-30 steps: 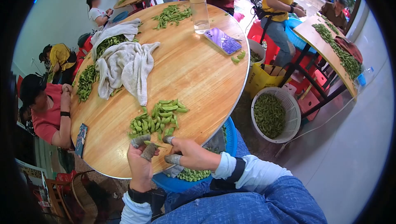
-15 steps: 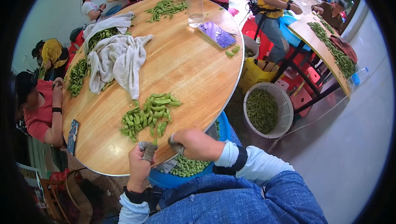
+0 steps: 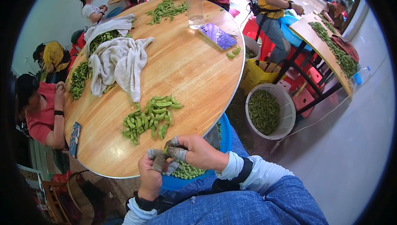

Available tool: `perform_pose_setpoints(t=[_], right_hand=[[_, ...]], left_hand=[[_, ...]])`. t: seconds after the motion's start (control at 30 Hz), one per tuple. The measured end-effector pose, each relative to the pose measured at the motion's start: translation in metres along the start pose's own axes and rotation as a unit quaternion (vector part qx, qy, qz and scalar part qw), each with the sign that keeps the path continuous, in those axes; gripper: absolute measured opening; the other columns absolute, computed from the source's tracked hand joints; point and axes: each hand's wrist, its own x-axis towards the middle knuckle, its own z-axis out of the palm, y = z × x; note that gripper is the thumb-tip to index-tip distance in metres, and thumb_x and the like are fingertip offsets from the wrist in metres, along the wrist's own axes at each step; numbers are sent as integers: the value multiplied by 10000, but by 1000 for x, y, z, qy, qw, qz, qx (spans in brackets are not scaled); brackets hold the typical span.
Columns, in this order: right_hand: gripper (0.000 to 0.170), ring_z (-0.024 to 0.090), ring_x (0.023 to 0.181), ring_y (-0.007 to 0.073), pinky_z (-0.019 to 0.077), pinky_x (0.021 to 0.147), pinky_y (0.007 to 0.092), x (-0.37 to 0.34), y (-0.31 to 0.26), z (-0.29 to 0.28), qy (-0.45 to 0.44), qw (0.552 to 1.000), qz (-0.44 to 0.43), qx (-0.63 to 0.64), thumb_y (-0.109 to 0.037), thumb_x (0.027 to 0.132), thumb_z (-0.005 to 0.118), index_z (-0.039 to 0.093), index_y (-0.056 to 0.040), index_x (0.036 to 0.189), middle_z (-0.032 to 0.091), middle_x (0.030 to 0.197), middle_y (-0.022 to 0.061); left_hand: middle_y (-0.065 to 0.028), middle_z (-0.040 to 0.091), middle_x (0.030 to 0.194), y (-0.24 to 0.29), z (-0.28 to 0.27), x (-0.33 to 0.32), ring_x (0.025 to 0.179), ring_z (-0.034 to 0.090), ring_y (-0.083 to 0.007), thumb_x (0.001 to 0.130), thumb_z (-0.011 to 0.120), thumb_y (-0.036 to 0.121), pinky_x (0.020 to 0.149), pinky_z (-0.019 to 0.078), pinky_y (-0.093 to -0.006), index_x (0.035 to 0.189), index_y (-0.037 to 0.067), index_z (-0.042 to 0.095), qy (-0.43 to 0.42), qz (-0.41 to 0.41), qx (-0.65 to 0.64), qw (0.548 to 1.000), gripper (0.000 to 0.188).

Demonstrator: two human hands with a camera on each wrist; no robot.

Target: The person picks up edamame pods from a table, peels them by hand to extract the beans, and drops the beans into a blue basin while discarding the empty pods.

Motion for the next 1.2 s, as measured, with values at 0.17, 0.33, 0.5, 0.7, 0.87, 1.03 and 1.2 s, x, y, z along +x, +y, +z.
perform_pose_setpoints(t=[0.17,0.33,0.5,0.7,0.87,1.03,1.2], right_hand=[[109,506,739,56,434,647,227,0,5,-1,16,1000,18,0,-62,845,532,582,19,900,610,773,13],[102,504,717,58,435,630,238,-3,12,-5,38,998,-17,-45,-56,830,533,584,21,872,612,742,30],[104,516,714,67,441,635,247,-2,18,-5,63,995,-43,-61,-57,830,527,582,22,867,616,742,44],[124,527,762,68,445,689,234,-6,4,-5,12,998,59,32,-72,853,532,589,22,911,621,832,16],[169,537,835,73,444,748,233,-2,30,-6,-36,989,-21,143,-107,868,545,579,18,976,612,903,15],[193,538,875,80,440,782,243,5,42,-8,-67,984,-67,150,-119,872,546,565,16,1008,603,941,17],[185,533,879,77,434,794,250,11,47,-15,-120,975,-69,175,-118,873,545,563,16,999,600,942,6]], left_hand=[[-2,570,748,-2,6,-4,664,510,-53,815,566,-3,588,412,-187,892,-22,553,10,10,17,1000,81],[-2,572,775,-6,9,-4,696,519,-56,819,568,1,599,421,-196,895,-29,553,-11,1,-18,1000,83],[-20,596,757,-7,9,1,635,558,-93,810,609,74,547,449,-236,888,3,547,-18,71,170,983,122],[-24,584,724,3,0,4,614,561,-130,786,648,100,540,447,-243,899,-8,535,-52,265,440,856,193],[-18,507,641,-19,-5,0,548,473,-138,860,556,179,485,384,-271,848,36,536,-63,46,67,995,145],[10,418,586,-10,-4,1,484,335,-90,918,456,270,446,269,-222,839,58,516,-97,-108,-222,964,233],[10,407,576,-17,-4,4,458,296,-85,929,422,330,432,239,-226,861,54,516,-119,-162,-338,920,299]])
